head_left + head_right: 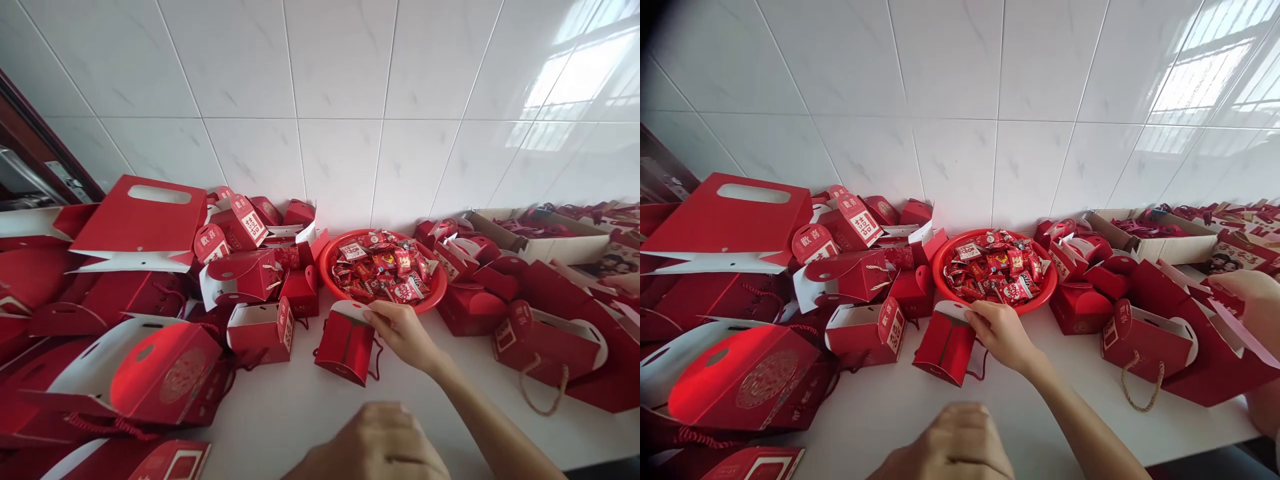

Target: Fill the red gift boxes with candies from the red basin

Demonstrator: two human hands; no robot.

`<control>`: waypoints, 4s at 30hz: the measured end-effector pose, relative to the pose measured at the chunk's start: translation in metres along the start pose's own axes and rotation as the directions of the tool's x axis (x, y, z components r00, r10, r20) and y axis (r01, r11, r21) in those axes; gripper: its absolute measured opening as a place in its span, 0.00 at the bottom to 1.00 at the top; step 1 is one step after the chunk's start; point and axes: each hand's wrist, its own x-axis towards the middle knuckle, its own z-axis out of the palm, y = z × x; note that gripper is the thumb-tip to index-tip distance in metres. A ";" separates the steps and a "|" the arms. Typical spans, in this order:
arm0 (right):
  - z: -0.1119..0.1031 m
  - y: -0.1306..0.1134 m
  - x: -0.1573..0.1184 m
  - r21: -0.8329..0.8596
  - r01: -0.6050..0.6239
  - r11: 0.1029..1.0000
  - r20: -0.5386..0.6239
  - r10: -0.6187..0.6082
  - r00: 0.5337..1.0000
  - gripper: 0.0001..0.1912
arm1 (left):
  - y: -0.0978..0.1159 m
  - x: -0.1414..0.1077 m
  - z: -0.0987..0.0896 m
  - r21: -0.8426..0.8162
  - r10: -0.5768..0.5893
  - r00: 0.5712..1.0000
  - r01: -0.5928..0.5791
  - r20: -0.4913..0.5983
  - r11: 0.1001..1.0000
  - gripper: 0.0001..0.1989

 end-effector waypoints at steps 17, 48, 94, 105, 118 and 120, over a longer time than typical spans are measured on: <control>0.043 0.014 -0.018 -0.007 0.062 0.998 -0.143 -0.062 0.988 0.13 | -0.041 -0.005 -0.080 0.026 -0.345 0.790 0.414 -0.508 0.910 0.18; 0.037 -0.004 -0.031 -0.120 0.280 0.953 0.028 -0.278 0.960 0.16 | -0.036 -0.007 -0.069 0.019 -0.452 0.793 0.502 -0.408 0.864 0.31; 0.017 0.012 -0.028 0.076 0.136 0.988 -0.156 -0.123 0.980 0.07 | -0.050 -0.011 -0.079 -0.484 -0.665 0.517 0.456 -0.538 0.746 0.33; 0.012 0.016 -0.028 0.062 0.132 0.989 -0.071 -0.128 0.989 0.14 | -0.053 -0.040 -0.090 -0.253 -0.623 0.681 0.571 -0.385 0.781 0.47; 0.010 0.017 -0.028 0.019 0.133 0.991 0.060 -0.134 0.989 0.19 | -0.045 -0.023 -0.089 0.313 -0.216 0.892 0.353 -0.397 0.882 0.24; 0.010 0.017 -0.027 0.015 0.145 0.989 0.061 -0.146 0.987 0.20 | -0.045 -0.021 -0.088 0.350 -0.181 0.925 0.299 -0.333 0.887 0.22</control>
